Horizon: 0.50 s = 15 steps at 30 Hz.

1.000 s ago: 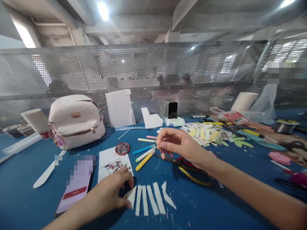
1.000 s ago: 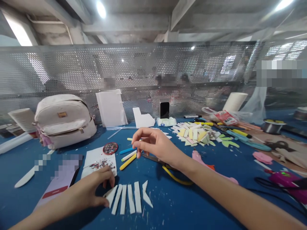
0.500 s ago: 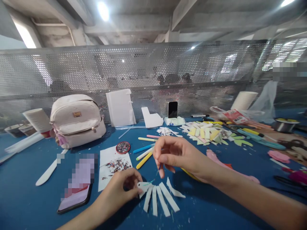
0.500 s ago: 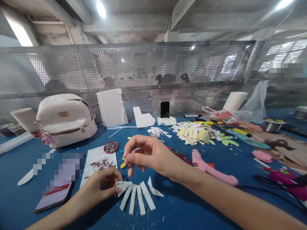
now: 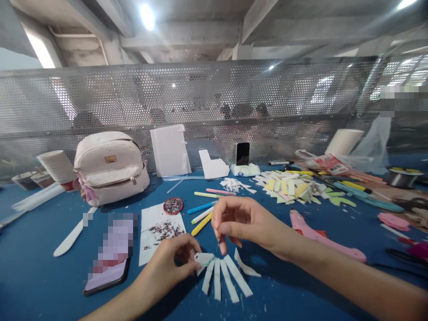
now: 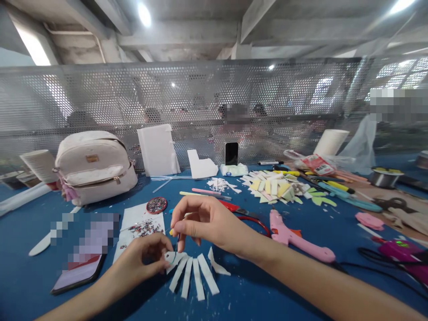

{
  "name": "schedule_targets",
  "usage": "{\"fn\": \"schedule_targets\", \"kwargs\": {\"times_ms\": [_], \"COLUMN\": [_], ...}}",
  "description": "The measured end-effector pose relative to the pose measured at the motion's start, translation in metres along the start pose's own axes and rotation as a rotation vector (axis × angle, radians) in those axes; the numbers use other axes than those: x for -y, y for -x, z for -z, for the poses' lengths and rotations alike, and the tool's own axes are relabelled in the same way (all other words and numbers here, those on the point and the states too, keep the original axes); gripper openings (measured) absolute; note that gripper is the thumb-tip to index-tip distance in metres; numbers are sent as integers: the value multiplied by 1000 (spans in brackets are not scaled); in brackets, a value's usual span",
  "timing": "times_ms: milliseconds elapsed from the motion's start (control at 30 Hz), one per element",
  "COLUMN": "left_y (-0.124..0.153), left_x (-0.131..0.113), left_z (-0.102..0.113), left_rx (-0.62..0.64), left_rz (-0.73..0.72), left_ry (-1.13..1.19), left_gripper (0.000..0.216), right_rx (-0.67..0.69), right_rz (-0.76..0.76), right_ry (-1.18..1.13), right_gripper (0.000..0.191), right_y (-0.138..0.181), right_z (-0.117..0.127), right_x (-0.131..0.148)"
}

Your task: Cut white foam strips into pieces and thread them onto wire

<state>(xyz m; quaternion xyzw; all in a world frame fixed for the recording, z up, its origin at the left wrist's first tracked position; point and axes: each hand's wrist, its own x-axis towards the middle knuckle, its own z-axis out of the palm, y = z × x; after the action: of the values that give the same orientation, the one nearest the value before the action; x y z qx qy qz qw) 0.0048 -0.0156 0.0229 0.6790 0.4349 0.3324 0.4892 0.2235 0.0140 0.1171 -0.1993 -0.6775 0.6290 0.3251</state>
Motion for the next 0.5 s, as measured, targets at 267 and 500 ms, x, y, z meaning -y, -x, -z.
{"fn": "schedule_targets", "kwargs": {"times_ms": [267, 500], "left_y": [0, -1], "left_x": [-7, -7], "left_z": [0, 1], "left_rx": [-22, -23], "left_rz": [-10, -5], "left_ry": [-47, -74], "left_gripper": [15, 13], "right_rx": [14, 16], "right_rz": [-12, -18], "right_ry": [-3, 0], "right_gripper": [19, 20], "right_y": [0, 1], "right_z": [1, 1], "right_x": [0, -2]}}
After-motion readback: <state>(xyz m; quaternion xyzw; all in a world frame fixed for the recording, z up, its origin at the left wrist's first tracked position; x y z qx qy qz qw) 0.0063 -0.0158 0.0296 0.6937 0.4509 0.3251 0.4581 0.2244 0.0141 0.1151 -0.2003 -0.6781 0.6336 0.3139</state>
